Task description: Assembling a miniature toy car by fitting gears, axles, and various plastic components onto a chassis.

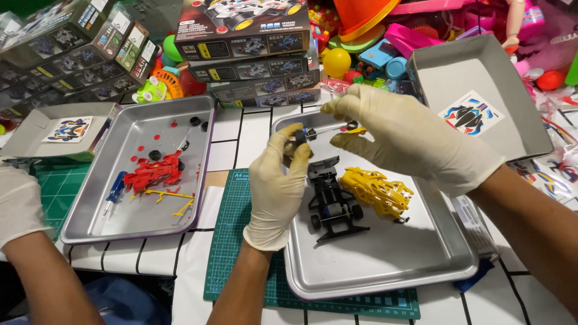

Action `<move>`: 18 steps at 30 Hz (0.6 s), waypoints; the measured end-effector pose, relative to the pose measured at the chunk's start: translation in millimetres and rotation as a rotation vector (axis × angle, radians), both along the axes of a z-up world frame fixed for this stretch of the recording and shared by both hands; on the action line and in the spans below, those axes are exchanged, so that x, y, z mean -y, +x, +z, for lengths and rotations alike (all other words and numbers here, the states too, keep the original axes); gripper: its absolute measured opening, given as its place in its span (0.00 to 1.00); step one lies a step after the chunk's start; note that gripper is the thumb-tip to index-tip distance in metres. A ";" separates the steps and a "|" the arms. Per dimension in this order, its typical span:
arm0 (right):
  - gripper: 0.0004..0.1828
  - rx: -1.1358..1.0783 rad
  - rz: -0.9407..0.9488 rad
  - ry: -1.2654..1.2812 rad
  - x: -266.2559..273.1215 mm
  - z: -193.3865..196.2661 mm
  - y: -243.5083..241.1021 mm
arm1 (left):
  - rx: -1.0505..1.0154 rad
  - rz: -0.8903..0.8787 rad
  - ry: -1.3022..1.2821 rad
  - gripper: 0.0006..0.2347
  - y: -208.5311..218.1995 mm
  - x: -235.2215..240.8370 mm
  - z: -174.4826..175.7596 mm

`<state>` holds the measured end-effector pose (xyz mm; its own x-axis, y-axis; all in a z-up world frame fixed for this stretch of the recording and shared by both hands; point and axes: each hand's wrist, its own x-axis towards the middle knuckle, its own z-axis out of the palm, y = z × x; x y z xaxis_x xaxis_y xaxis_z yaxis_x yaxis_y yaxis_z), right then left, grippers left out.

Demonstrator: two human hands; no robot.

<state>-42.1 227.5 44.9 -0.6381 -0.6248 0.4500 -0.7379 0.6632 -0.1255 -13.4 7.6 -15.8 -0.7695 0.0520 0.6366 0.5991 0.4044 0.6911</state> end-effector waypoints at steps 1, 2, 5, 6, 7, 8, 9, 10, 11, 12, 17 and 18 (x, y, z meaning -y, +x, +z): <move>0.24 0.000 -0.002 0.003 -3.2 -1.2 -2.2 | 0.000 -0.002 0.003 0.12 -1.1 0.1 1.5; 0.25 -0.015 -0.047 0.011 -6.1 -2.2 -4.3 | 0.066 0.014 0.042 0.11 -2.0 0.4 3.2; 0.20 0.004 -0.096 0.064 -1.4 -4.8 -6.3 | 0.103 0.017 0.072 0.10 -1.0 0.0 3.2; 0.15 0.036 -0.105 0.109 1.8 -5.5 -6.7 | 0.071 0.000 0.063 0.10 -1.3 -0.7 2.7; 0.15 0.038 -0.108 0.108 2.9 -9.0 -7.8 | 0.072 -0.003 0.062 0.10 -1.5 -2.0 1.9; 0.09 -0.037 -0.072 0.078 4.6 -12.5 -9.0 | 0.049 -0.015 0.061 0.10 -1.7 -2.7 1.0; 0.07 -0.113 -0.031 0.051 7.6 -15.4 -10.8 | 0.025 -0.022 0.061 0.10 -1.4 -2.2 0.4; 0.07 -0.113 -0.028 0.052 7.1 -15.6 -9.9 | 0.026 -0.019 0.062 0.10 -1.2 -2.0 1.1; 0.07 -0.101 -0.049 0.059 7.0 -15.7 -9.4 | 0.008 -0.025 0.061 0.10 -0.9 -1.6 1.7; 0.06 -0.090 -0.069 0.067 7.0 -15.7 -8.9 | -0.009 -0.030 0.059 0.10 -0.6 -0.9 2.4; 0.04 -0.163 0.015 -0.023 4.1 -17.9 -7.5 | -0.047 -0.054 0.066 0.13 -1.9 1.5 0.4; 0.05 -0.164 0.047 -0.072 4.6 -17.0 -6.7 | -0.075 -0.059 0.060 0.12 -2.3 1.7 0.4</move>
